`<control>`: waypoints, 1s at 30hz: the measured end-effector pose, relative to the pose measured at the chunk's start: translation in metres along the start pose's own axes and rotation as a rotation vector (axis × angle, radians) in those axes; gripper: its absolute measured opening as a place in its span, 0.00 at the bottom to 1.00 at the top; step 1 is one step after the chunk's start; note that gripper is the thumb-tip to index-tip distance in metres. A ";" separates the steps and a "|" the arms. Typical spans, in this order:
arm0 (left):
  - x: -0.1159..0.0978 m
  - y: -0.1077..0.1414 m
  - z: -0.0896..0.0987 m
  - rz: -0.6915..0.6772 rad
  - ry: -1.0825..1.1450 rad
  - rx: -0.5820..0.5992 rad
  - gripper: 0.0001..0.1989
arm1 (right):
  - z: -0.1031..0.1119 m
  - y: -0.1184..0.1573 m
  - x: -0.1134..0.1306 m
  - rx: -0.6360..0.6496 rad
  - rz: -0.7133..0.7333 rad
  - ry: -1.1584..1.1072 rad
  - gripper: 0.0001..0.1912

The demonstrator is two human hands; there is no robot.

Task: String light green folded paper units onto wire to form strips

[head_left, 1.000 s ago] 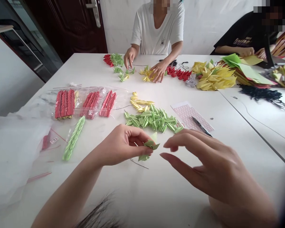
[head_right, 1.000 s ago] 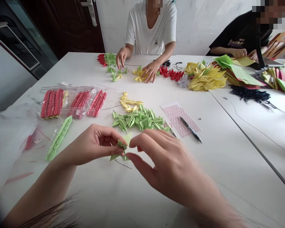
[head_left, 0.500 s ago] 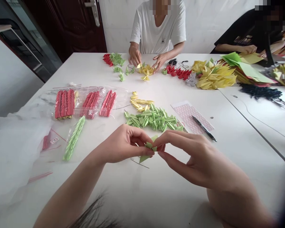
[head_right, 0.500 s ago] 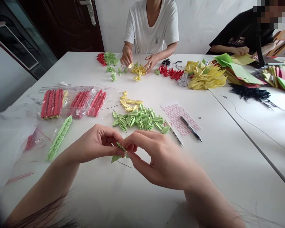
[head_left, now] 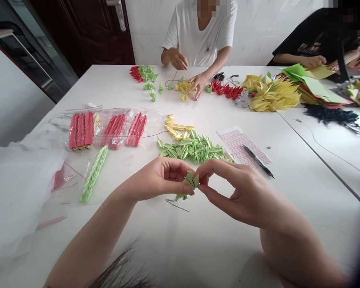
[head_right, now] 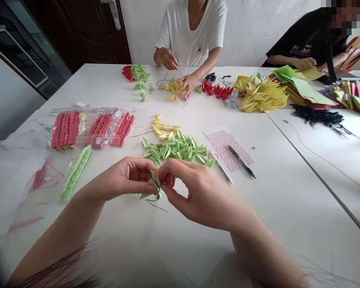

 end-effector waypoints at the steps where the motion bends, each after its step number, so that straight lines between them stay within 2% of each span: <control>1: 0.001 0.000 0.000 -0.012 -0.020 -0.011 0.10 | -0.001 0.000 0.000 -0.002 0.004 0.006 0.07; 4: 0.001 0.000 0.000 -0.085 -0.135 -0.078 0.12 | -0.001 0.000 -0.002 0.000 0.017 0.017 0.07; 7: -0.004 0.002 0.000 -0.216 -0.277 -0.143 0.09 | 0.003 0.001 -0.006 -0.039 -0.018 0.017 0.07; 10: -0.011 0.005 -0.003 -0.371 -0.393 -0.149 0.08 | 0.009 0.002 -0.011 -0.149 -0.119 0.026 0.07; 13: -0.015 0.008 -0.005 -0.456 -0.451 -0.165 0.08 | 0.009 0.000 -0.013 -0.148 -0.141 0.005 0.09; 17: -0.013 0.008 -0.005 -0.444 -0.447 -0.156 0.09 | 0.005 -0.005 -0.012 -0.087 -0.122 -0.035 0.12; 23: -0.008 0.007 -0.001 -0.377 -0.387 -0.114 0.16 | 0.007 -0.004 -0.016 -0.104 -0.175 -0.013 0.13; 30: -0.005 0.006 0.000 -0.306 -0.336 -0.076 0.15 | 0.009 -0.004 -0.019 -0.085 -0.203 -0.002 0.14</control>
Point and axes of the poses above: each hand's wrist, its own y-axis away from the middle knuckle, its own z-axis out of the back of the hand, x = y × z, the point moved 3 cm from there along -y, towards the middle knuckle, and after that the axes turned 9 degrees about -x, right-handed, at the moved point
